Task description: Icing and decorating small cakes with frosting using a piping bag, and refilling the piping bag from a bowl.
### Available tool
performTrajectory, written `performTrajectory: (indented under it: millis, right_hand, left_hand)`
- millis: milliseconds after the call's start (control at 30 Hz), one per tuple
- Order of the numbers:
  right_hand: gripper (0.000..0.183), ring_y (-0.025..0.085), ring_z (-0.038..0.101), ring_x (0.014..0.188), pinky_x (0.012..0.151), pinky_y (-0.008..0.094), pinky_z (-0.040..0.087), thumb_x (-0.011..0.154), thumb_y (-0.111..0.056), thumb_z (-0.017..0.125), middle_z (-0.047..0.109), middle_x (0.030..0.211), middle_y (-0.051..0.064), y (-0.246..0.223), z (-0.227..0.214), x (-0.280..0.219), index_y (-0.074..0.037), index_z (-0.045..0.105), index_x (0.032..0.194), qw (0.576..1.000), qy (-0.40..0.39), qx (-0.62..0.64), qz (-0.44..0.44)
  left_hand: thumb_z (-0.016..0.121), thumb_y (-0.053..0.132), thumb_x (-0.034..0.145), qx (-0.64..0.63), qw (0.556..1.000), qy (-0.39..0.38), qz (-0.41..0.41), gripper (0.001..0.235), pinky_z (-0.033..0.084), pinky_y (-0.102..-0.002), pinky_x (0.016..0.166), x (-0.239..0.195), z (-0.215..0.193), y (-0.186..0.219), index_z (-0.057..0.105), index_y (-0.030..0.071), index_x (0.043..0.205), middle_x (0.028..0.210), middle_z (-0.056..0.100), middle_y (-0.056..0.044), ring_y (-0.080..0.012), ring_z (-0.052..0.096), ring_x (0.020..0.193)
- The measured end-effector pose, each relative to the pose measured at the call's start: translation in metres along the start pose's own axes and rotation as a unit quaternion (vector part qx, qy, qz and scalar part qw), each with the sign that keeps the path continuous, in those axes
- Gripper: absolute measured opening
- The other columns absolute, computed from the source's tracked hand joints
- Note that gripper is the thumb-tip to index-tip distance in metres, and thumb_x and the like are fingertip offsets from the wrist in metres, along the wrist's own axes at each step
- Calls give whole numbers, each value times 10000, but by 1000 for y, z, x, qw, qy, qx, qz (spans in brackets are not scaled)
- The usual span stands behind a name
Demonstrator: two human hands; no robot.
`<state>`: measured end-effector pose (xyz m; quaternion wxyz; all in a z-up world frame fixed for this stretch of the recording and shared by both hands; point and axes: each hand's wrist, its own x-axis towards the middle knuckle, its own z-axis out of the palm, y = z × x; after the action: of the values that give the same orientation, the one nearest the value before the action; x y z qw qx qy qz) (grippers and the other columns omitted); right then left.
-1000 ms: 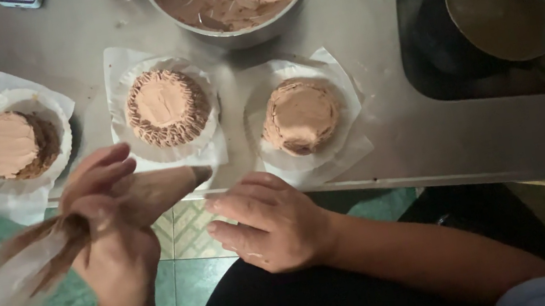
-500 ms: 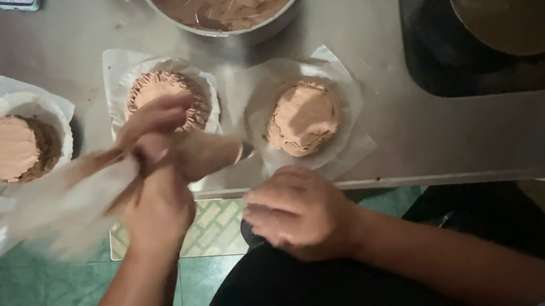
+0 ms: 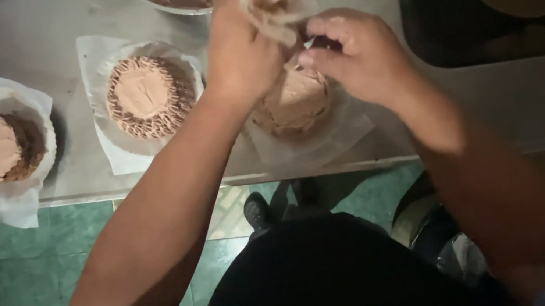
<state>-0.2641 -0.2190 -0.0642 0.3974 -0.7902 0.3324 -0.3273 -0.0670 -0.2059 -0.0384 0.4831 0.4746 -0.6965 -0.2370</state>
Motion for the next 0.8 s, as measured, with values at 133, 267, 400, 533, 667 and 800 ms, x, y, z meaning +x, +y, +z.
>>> performTrajectory:
  millis: [133, 267, 400, 533, 667, 800]
  right_hand:
    - [268, 250, 626, 844, 771, 326, 502, 884, -25, 755, 688, 1041, 148, 16, 5, 1, 103, 670, 1103, 999, 32, -20, -3]
    - [306, 248, 647, 868, 788, 322, 506, 899, -33, 728, 708, 1062, 152, 17, 1, -4, 77, 674, 1180, 1000, 27, -13, 6]
    - [312, 240, 616, 825, 697, 317, 494, 976, -23, 704, 694, 1061, 163, 42, -4, -38, 88, 669, 1265, 993, 68, -81, -51]
    - [376, 296, 673, 919, 781, 367, 545, 894, -73, 779, 680, 1248, 209, 77, 13, -97, 52, 696, 1239, 981, 118, -151, 29]
    - [502, 424, 612, 1186, 1038, 493, 466, 861, -188, 725, 625, 1375, 245, 63, 34, -130, 60, 670, 1294, 957, 103, -272, -2]
    - [478, 414, 621, 1088, 952, 494, 485, 838, -196, 751, 625, 1323, 245, 42, 43, -136, 61, 692, 1237, 964, 91, -249, 25]
  left_hand:
    - [565, 26, 847, -12, 999, 7, -35, 212, 548, -316, 725, 6, 14, -11, 669, 13, 1032, 945, 730, -98, -221, 683, 795]
    - [593, 1, 788, -9, 998, -2, -59, 167, 550, -299, 654, 6, 16, -17, 661, -9, 941, 866, 721, -98, -205, 667, 714]
    - [595, 58, 828, 1, 993, -25, -117, 137, 553, -287, 628, 5, 8, -2, 686, 24, 924, 794, 726, -54, -165, 664, 668]
    - [562, 51, 846, 45, 997, -41, -54, 236, 539, -359, 723, 0, 8, -8, 702, -16, 1023, 944, 745, -142, -275, 682, 784]
    - [520, 81, 852, 29, 997, -45, -47, 271, 536, -376, 765, 0, 12, 0, 645, -35, 1063, 993, 722, -169, -299, 659, 823]
    - [540, 44, 844, 12, 998, -47, -41, 282, 540, -352, 766, 0, 20, -3, 658, -17, 1093, 1001, 728, -139, -277, 665, 826]
